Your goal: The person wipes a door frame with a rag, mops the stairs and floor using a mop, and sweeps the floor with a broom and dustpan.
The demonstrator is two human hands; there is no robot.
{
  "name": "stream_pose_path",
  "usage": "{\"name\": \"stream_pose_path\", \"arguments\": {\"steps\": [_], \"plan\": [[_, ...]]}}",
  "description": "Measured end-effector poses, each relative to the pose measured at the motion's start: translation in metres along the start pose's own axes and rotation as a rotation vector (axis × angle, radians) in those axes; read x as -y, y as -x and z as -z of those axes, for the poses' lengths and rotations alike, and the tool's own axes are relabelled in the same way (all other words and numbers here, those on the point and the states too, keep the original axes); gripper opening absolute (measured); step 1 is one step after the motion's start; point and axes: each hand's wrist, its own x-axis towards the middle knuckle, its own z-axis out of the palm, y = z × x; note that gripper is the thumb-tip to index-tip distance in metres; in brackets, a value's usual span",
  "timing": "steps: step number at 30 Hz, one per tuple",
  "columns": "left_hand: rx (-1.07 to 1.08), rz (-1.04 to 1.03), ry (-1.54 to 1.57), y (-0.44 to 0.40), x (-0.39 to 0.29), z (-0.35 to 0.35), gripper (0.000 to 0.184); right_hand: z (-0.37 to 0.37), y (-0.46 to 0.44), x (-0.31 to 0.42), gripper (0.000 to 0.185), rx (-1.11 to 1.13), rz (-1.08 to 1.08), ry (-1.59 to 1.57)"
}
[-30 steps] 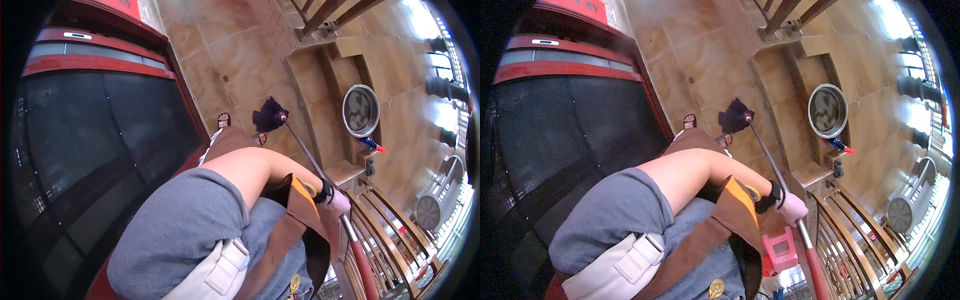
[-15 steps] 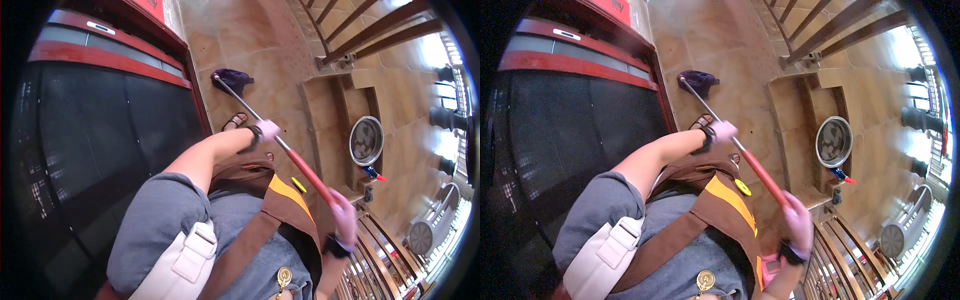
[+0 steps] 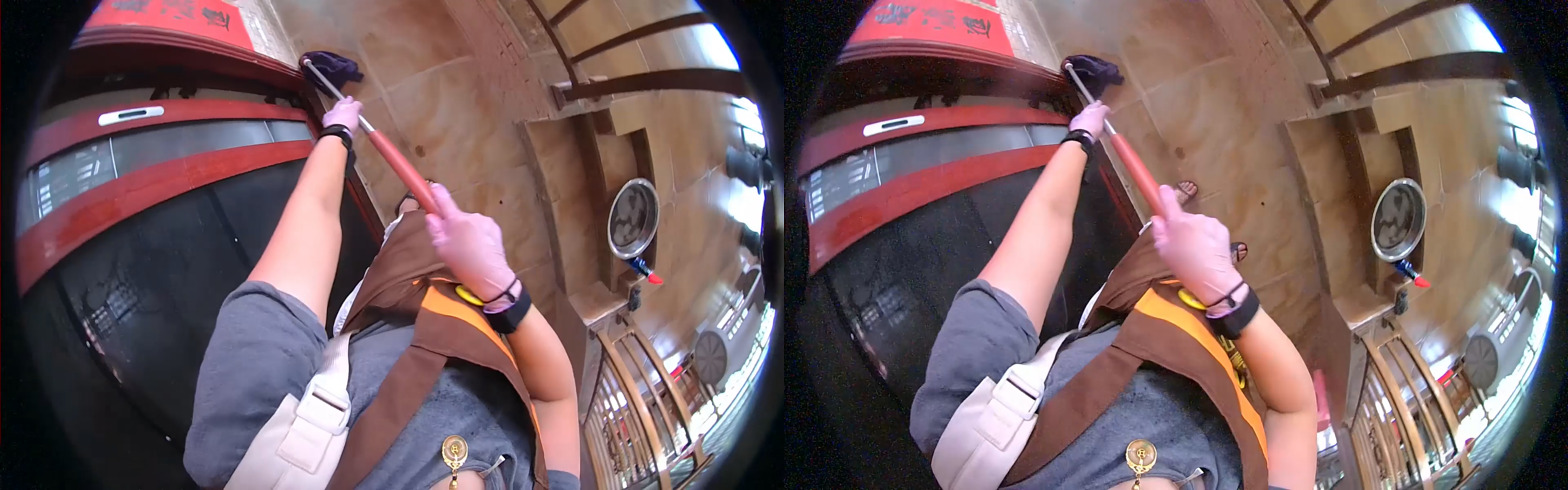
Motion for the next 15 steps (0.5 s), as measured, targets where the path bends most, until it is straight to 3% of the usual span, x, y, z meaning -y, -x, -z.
{"name": "stream_pose_path", "arguments": {"steps": [4, 6, 7, 10, 12, 15], "plan": [[0.200, -0.112, -0.030, 0.030, -0.009, 0.015, 0.038, -0.023, 0.031, -0.010, 0.048, 0.087, 0.060, 0.013], [0.277, -0.248, -0.090, 0.036, -0.017, 0.009, 0.031, -0.014, 0.059, -0.017, 0.048, 0.118, 0.040, 0.015], [0.395, -0.412, -0.109, 0.034, -0.028, 0.018, 0.025, -0.007, 0.074, -0.022, 0.048, 0.131, 0.031, 0.017], [0.592, -0.586, -0.178, 0.059, -0.082, 0.018, 0.020, 0.030, 0.137, -0.045, 0.048, 0.037, 0.037, 0.027], [0.605, -0.816, -0.137, 0.090, -0.116, -0.004, 0.020, 0.052, 0.194, -0.060, 0.044, 0.022, 0.018, 0.004], [0.680, -0.841, 0.049, 0.168, -0.191, -0.019, 0.020, 0.061, 0.294, -0.081, 0.041, 0.011, -0.036, 0.092]]}}
